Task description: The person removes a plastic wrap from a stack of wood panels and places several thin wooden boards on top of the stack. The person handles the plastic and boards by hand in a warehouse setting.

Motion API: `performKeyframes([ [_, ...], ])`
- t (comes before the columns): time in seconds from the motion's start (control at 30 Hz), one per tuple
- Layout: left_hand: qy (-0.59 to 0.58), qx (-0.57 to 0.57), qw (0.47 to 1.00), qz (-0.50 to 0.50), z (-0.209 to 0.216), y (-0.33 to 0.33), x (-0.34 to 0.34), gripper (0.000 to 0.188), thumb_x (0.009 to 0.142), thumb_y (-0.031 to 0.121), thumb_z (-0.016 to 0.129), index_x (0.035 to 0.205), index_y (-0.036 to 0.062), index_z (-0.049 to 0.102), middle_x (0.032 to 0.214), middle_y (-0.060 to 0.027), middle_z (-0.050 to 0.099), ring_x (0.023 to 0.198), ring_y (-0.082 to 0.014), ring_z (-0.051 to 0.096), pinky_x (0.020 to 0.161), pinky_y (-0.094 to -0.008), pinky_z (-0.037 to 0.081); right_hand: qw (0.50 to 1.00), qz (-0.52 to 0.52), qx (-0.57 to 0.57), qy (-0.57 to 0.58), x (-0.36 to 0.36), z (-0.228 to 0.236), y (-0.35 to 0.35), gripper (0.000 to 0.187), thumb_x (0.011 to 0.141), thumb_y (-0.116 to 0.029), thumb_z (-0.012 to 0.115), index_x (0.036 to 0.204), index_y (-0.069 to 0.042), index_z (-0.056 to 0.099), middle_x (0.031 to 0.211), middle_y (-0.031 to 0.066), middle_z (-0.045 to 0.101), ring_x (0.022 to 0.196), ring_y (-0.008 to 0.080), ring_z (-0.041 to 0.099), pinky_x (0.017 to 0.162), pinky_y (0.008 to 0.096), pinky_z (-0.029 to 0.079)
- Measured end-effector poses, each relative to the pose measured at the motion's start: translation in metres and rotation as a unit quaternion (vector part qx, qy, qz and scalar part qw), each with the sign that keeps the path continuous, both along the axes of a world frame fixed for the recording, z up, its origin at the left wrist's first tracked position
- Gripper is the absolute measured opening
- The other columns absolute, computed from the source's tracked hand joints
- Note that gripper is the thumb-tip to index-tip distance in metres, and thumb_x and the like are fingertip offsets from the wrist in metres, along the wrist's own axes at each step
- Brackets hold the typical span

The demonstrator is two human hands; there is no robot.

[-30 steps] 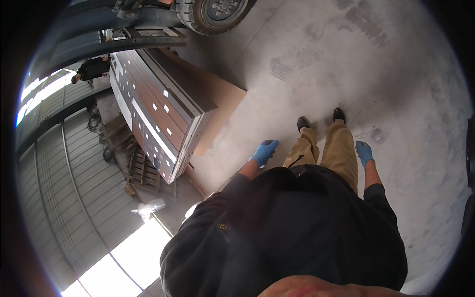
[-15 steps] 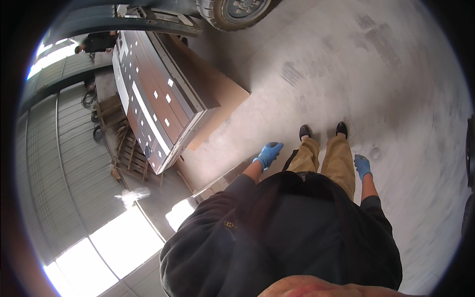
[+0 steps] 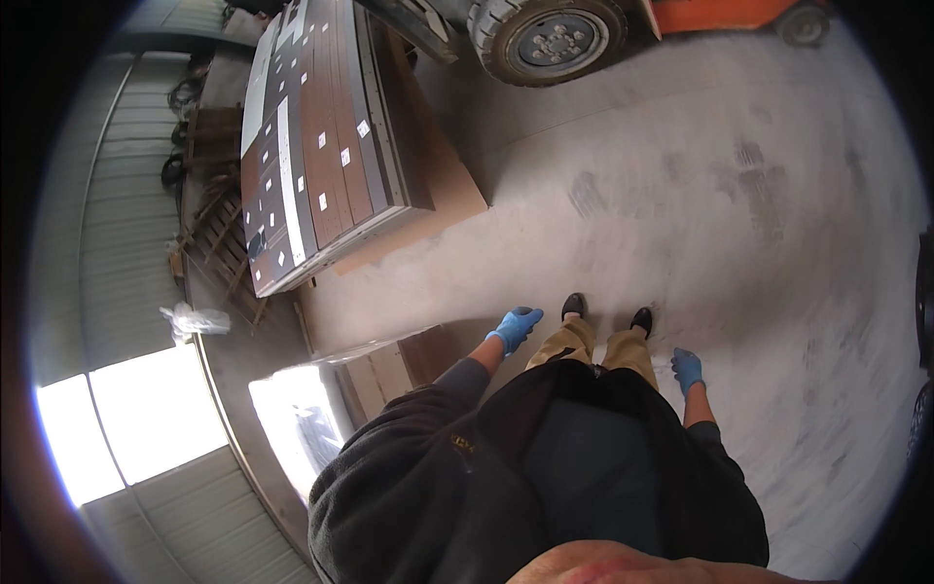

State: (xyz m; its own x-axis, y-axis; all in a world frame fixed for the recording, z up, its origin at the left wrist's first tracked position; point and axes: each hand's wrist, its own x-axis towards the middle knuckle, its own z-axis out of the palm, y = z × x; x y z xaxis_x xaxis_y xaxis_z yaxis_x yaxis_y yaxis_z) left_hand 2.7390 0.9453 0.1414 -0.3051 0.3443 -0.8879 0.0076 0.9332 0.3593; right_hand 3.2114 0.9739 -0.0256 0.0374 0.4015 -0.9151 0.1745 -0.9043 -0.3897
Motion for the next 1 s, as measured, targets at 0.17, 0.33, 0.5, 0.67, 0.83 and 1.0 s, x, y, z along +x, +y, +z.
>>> performKeyframes([
  [0.17,-0.024,-0.01,1.0,-0.001,-0.002,-0.004,-0.006,0.064,0.093,0.047,0.067,0.139,0.004,0.057,0.123,-0.0102,0.064,0.107,-0.0239,0.062,0.086,-0.0383,0.052,1.0,0.01,-0.016,-0.015,-0.018,0.018,0.022,0.019,0.094,-0.031,0.066,0.098,-0.012,0.067,0.072,-0.0026,0.057,0.053,0.0084,0.045,0.044,0.0279,0.036],
  [0.33,-0.015,-0.002,0.999,0.033,-0.011,-0.023,-0.022,0.066,0.093,0.047,0.067,0.14,0.004,0.055,0.126,-0.01,0.064,0.108,-0.0249,0.062,0.087,-0.0395,0.052,0.999,0.041,0.013,0.013,-0.04,0.026,0.035,0.022,0.094,-0.032,0.065,0.101,-0.011,0.067,0.074,-0.0018,0.058,0.055,0.0088,0.046,0.046,0.0271,0.036],
  [0.5,-0.008,-0.005,0.999,0.052,-0.018,-0.043,-0.041,0.064,0.092,0.047,0.068,0.139,0.0046,0.057,0.126,-0.0096,0.064,0.108,-0.0246,0.062,0.087,-0.0393,0.051,0.996,0.077,0.029,0.021,-0.061,0.022,0.036,0.024,0.094,-0.032,0.065,0.103,-0.009,0.068,0.076,-0.0014,0.059,0.057,0.0092,0.047,0.047,0.027,0.037],
  [0.67,0.013,-0.017,0.998,0.065,-0.019,-0.056,-0.05,0.058,0.092,0.047,0.068,0.132,0.0054,0.061,0.111,-0.0089,0.065,0.094,-0.0216,0.061,0.078,-0.0375,0.051,0.996,0.081,0.011,0.028,-0.062,0.012,0.03,0.028,0.094,-0.032,0.063,0.108,-0.008,0.067,0.078,0.0,0.06,0.058,0.011,0.048,0.048,0.0282,0.037],
  [0.83,-0.013,-0.024,0.997,0.079,-0.03,-0.05,-0.042,0.055,0.091,0.047,0.069,0.125,0.0037,0.063,0.098,-0.0075,0.062,0.081,-0.0196,0.057,0.067,-0.0365,0.049,0.993,0.121,-0.002,0.005,-0.046,0.018,0.034,0.026,0.095,-0.033,0.061,0.106,-0.01,0.067,0.078,0.0017,0.06,0.057,0.0133,0.05,0.048,0.0299,0.038],
  [1.0,-0.009,0.027,0.995,0.095,-0.043,-0.025,-0.021,0.06,0.091,0.048,0.069,0.131,0.0035,0.061,0.107,-0.0081,0.064,0.087,-0.0211,0.06,0.072,-0.0378,0.05,0.99,0.128,-0.019,-0.052,-0.035,0.035,0.06,0.025,0.095,-0.033,0.06,0.105,-0.01,0.065,0.079,0.0032,0.061,0.058,0.0142,0.052,0.046,0.0316,0.039],
])
